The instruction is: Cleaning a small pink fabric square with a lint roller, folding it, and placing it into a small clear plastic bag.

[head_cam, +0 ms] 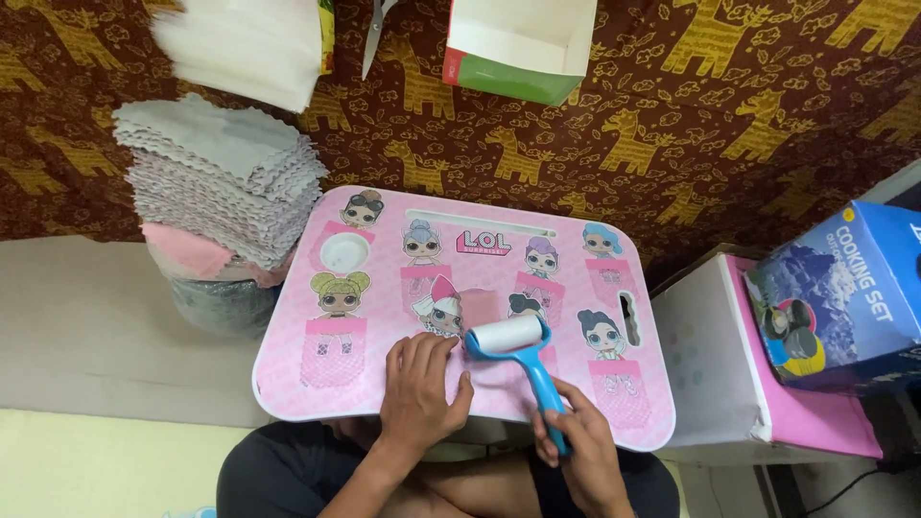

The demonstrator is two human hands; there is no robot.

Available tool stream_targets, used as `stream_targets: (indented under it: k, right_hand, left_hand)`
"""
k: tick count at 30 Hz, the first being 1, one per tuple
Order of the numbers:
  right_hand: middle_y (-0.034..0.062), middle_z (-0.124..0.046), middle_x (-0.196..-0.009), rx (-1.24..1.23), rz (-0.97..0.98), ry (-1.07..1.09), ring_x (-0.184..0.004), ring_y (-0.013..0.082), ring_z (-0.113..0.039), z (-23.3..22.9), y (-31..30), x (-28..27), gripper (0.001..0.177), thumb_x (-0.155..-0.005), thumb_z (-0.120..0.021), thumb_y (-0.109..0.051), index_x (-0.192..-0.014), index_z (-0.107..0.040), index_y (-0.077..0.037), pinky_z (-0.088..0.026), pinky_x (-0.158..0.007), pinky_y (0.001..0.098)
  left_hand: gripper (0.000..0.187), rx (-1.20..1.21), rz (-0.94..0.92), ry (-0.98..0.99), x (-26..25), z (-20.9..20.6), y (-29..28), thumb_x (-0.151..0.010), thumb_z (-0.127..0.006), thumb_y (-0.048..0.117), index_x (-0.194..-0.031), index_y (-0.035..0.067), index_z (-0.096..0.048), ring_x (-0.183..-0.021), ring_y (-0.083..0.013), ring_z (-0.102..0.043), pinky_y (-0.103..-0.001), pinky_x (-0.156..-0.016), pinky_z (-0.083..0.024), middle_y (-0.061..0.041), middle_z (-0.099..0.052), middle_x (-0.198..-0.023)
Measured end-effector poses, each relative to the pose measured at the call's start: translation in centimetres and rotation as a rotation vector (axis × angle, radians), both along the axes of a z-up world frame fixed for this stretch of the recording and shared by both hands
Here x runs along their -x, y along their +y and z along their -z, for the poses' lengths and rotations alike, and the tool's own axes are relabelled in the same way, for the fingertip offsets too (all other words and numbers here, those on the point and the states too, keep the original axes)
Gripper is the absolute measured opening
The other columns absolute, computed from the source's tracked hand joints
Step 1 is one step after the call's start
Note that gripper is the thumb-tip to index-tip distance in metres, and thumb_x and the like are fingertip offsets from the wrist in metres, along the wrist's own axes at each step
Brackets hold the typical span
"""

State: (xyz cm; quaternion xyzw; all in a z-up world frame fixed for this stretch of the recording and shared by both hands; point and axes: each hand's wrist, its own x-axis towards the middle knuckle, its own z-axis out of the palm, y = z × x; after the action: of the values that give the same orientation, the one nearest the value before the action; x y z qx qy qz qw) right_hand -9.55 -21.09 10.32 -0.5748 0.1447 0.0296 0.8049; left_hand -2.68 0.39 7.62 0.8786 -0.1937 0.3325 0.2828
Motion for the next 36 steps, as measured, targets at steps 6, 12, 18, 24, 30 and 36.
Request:
stream_targets:
  k: [6, 12, 18, 24, 30, 36]
  right_hand:
    - [0.015, -0.052, -0.068, 0.005, 0.001, 0.03, -0.047, 0.0146, -0.039, -0.5, 1.4, -3.7, 0.043, -0.091, -0.056, -0.007, -0.133, -0.056, 0.004, -0.03, -0.039, 0.0285]
    - [0.0141, -0.05, -0.068, -0.061, -0.013, -0.008, -0.048, 0.0145, -0.038, -1.1, 2.7, -6.2, 0.033, -0.094, -0.052, -0.004, -0.124, -0.057, 0.007, -0.03, -0.039, 0.0271]
    - [0.0136, -0.052, -0.069, -0.027, -0.015, 0.004, -0.047, 0.0141, -0.039, -0.2, 3.0, -5.8, 0.026, -0.094, -0.053, -0.004, -0.118, -0.06, 0.005, -0.032, -0.041, 0.0274]
    - [0.0187, -0.051, -0.067, -0.005, 0.035, 0.066, -0.045, 0.0177, -0.039, 0.6, 2.8, -2.1, 0.039, -0.092, -0.053, -0.001, -0.131, -0.056, 0.003, -0.032, -0.039, 0.0311]
    - [0.0239, -0.05, -0.069, -0.089, 0.065, 0.115, -0.042, 0.0215, -0.037, 2.0, 1.9, 1.2, 0.046, -0.09, -0.054, -0.002, -0.135, -0.053, 0.004, -0.03, -0.037, 0.0354]
    - [0.0274, -0.049, -0.065, -0.066, 0.1, 0.205, -0.036, 0.0226, -0.031, 2.5, 0.8, 2.7, 0.049, -0.088, -0.055, 0.0, -0.137, -0.056, 0.004, -0.027, -0.034, 0.0359]
  left_hand:
    - [0.037, 0.026, 0.011, 0.007, 0.1, -0.5, 0.1, -0.084, -0.062, 0.026, -0.114, 0.004, -0.064, -0.106, -0.0302, -0.061, -0.047, -0.098, -0.044, -0.011, -0.066, -0.108]
    - [0.037, 0.019, 0.006, 0.003, 0.1, -0.3, 0.1, -0.083, -0.064, 0.026, -0.114, 0.004, -0.065, -0.106, -0.0299, -0.061, -0.048, -0.098, -0.044, -0.011, -0.066, -0.108]
    - [0.039, 0.036, 0.003, 0.009, 0.1, -0.2, 0.1, -0.083, -0.065, 0.024, -0.116, 0.003, -0.064, -0.107, -0.0298, -0.062, -0.048, -0.099, -0.045, -0.011, -0.066, -0.11]
    - [0.042, 0.031, -0.007, 0.007, 0.1, 0.1, 0.0, -0.083, -0.064, 0.026, -0.119, 0.003, -0.063, -0.11, -0.0305, -0.061, -0.049, -0.101, -0.044, -0.012, -0.066, -0.113]
    - [0.044, 0.034, -0.003, -0.009, 0.1, -0.1, 0.0, -0.083, -0.064, 0.025, -0.122, 0.003, -0.063, -0.111, -0.0307, -0.062, -0.049, -0.101, -0.044, -0.011, -0.067, -0.115]
    - [0.042, 0.06, 0.008, 0.021, 0.1, 0.2, 0.0, -0.087, -0.062, 0.025, -0.123, 0.003, -0.062, -0.112, -0.0304, -0.061, -0.049, -0.102, -0.043, -0.011, -0.066, -0.116]
